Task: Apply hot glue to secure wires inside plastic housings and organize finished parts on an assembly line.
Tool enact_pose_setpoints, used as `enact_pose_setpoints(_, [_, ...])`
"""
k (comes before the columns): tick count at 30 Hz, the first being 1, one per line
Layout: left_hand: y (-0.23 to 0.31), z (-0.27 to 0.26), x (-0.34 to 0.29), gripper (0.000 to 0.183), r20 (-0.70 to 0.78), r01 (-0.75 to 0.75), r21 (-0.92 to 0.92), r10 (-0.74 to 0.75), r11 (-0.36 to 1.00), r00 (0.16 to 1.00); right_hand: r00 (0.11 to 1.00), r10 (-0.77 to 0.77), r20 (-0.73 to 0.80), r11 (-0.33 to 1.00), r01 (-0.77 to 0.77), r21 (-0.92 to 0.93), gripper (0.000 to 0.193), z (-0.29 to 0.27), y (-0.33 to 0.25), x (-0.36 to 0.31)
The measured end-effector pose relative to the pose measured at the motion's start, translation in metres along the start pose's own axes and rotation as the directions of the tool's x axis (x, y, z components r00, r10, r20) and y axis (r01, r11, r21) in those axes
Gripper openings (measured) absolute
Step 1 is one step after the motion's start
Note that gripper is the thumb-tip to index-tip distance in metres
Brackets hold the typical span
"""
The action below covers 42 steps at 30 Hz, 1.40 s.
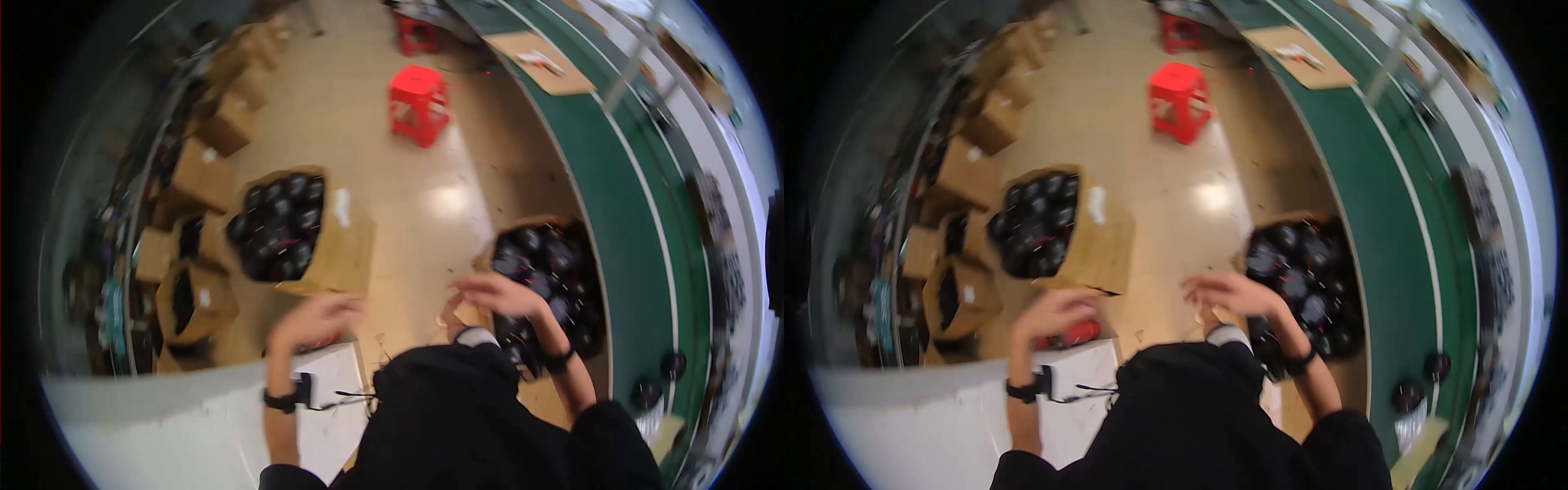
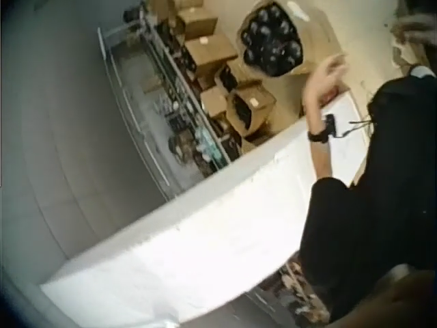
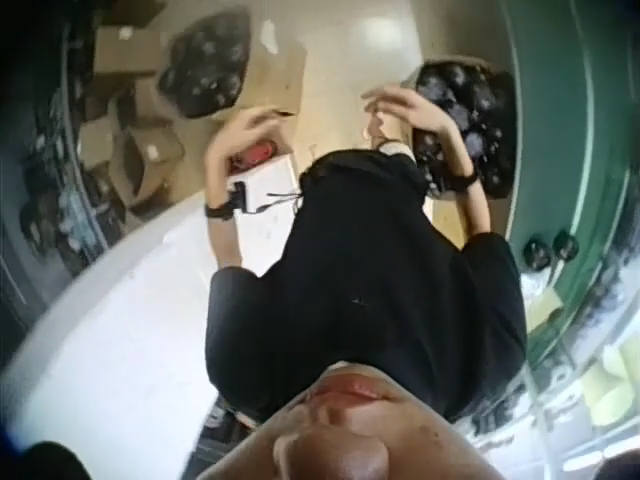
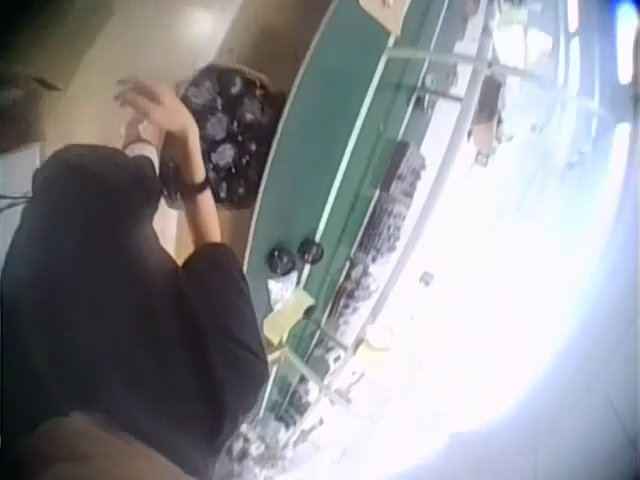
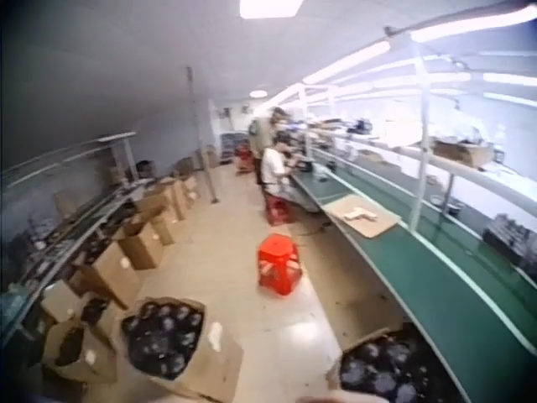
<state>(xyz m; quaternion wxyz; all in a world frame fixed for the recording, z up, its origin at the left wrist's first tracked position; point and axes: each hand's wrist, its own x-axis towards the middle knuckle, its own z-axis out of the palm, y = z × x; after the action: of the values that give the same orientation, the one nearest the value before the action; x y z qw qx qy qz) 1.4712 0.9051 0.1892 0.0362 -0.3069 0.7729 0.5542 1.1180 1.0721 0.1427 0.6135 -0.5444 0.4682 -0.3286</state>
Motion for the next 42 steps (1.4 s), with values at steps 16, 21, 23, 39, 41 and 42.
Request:
enact_pose_setpoints(16, [-0.358,-0.034,0.099,0.015,0.12,0.644,-0.439,-0.669,0.627,0.734,0.879,0.42,-0.225,0.904,-0.383,0.188,0.03,-0.095,0.313,-0.077])
enact_pose_setpoints(21, [-0.3,-0.066,0.317,0.023,0.048,0.451,-0.362,-0.467,0.816,0.883,0.67,0.067,-0.739,0.998,-0.041,0.053,0.028,-0.126,0.309,0.025])
enact_pose_setpoints(23, [-0.278,-0.085,0.367,0.026,-0.009,0.356,-0.344,-0.382,0.869,0.924,0.648,0.179,-0.741,0.983,-0.148,0.108,0.028,-0.177,0.298,0.078])
enact_pose_setpoints(39, [-0.124,-0.492,0.909,0.029,-0.028,0.318,-0.197,-0.33,0.927,0.944,0.29,0.7,-0.652,0.707,-0.158,0.689,0.027,-0.548,0.194,0.335])
enact_pose_setpoints(41, [-0.09,-0.501,0.951,0.032,0.013,0.239,-0.298,-0.247,0.924,0.969,0.271,0.721,-0.637,0.685,-0.139,0.715,0.028,-0.577,0.199,0.36])
enact_pose_setpoints(42, [-0.068,-0.514,0.975,0.033,0.023,0.184,-0.348,-0.187,0.919,0.982,0.28,0.725,-0.629,0.68,-0.146,0.719,0.028,-0.595,0.204,0.37])
